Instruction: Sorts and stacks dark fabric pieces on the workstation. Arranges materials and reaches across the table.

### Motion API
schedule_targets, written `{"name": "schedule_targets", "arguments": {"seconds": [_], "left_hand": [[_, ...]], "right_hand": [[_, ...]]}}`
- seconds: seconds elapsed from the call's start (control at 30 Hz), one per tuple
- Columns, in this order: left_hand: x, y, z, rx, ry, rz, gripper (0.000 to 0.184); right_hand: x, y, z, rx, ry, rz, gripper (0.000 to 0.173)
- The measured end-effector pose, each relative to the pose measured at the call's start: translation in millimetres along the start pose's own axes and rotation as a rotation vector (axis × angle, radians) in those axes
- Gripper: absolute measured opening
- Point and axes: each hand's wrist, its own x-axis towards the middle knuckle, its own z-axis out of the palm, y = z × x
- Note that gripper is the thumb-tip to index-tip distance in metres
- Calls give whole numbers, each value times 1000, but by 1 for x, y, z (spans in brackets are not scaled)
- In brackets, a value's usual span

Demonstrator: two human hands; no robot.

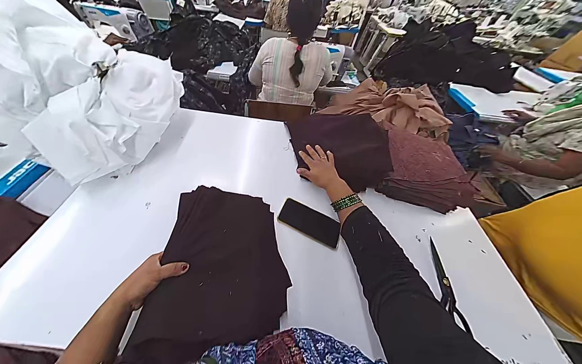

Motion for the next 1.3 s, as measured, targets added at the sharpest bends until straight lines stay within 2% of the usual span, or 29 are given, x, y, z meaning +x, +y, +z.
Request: {"name": "schedule_targets", "arguments": {"seconds": [0.3, 0.53, 0.67, 0.73, 0.8, 0.83, 0.87, 0.93, 1.03, 1.17, 1.3], "left_hand": [[4, -3, -1, 11, -18, 23, 23], [8, -5, -3, 13, -29, 31, 22], [8, -5, -4, 27, -29, 29, 24], [8, -6, -4, 34, -28, 33, 25], [8, -6, -3, 31, -24, 39, 25], [8, -6, -3, 23, -19, 44, 25], [7, -6, -2, 16, -16, 46, 24], [6, -7, -2, 10, -19, 51, 24], [7, -8, -2, -2, -15, 63, 26], [8, -9, -2, -2, -13, 60, 26], [7, -8, -2, 14, -20, 45, 26]], "right_hand": [[-16, -24, -2, 66, 8, 12, 70], [-29, -38, -18, 110, -134, 81, 72], [-51, -61, -18, 316, -98, -64, 59], [-66, -83, -16, 425, -132, -170, 53], [-74, -97, -23, 427, -182, -197, 46], [-74, -96, -28, 385, -121, -172, 41], [-70, -89, -31, 333, 13, -137, 38], [-57, -59, -35, 156, 230, -12, 43], [-37, -16, -44, 60, 219, 183, 52], [-13, 23, -54, 183, 214, 220, 28], [-23, 29, -66, 407, 320, 205, 27]]}}
